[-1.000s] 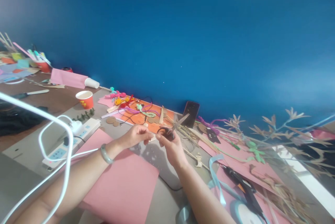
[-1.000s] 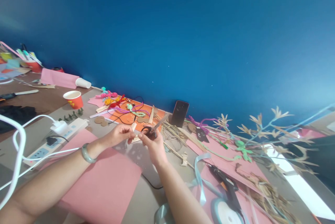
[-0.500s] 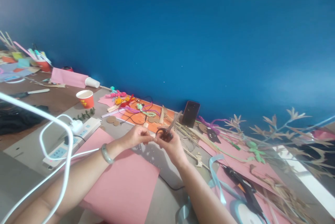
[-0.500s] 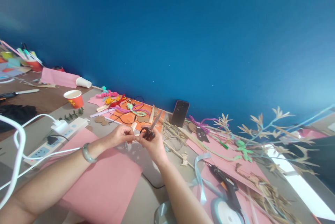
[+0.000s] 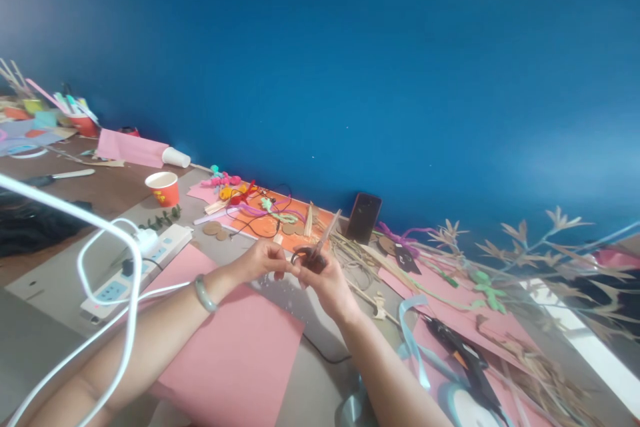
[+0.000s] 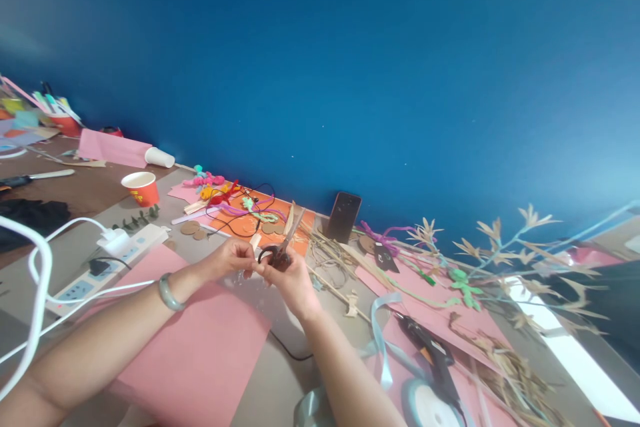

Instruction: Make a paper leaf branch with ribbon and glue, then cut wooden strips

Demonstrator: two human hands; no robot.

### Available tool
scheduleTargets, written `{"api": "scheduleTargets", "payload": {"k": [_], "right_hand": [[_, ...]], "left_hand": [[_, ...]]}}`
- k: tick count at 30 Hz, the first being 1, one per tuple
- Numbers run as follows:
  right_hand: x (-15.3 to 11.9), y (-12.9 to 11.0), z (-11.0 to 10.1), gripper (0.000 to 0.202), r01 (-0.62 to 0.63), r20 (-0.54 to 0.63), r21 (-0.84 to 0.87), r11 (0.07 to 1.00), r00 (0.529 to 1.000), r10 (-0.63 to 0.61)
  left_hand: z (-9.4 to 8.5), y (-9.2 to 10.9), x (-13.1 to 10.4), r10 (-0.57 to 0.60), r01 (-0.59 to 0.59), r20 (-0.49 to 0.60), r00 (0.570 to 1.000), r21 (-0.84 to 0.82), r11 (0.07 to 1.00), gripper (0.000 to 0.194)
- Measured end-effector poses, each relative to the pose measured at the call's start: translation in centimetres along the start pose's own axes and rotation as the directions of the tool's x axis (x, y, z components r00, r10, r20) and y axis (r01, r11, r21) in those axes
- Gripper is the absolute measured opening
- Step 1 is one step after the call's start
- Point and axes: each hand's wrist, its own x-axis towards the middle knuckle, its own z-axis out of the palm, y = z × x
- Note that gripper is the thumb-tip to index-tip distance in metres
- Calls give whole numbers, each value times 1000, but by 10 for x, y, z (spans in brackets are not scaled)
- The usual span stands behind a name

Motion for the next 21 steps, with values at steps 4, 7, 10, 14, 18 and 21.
{"api": "scheduleTargets", "payload": {"k": [4, 7, 10, 14, 18, 21], "right_hand": [[1, 4, 0, 34, -6, -13, 48, 999, 1000, 7], [3, 8, 0, 37, -39, -68, 115, 993, 997, 47], [5, 11, -1, 40, -72, -102, 160, 984, 991, 89], [6, 12, -3, 40, -86, -108, 180, 980, 988, 106], [7, 13, -4, 42, -89, -132, 182, 979, 985, 114], [7, 13, -5, 43, -94, -120, 173, 980, 986, 116]], "left_hand": [[0, -1, 0, -16, 17, 23, 1000, -13, 1000, 41], [0, 2, -1, -13, 13, 19, 1000, 10, 1000, 42], [-1, 6, -2, 6, -6, 15, 1000, 10, 1000, 43], [0, 10, -3, 20, -20, 14, 1000, -6, 1000, 44], [0, 11, -4, 37, -38, 6, 999, 18, 999, 45], [1, 14, -5, 38, -38, -3, 999, 38, 999, 46]]}}
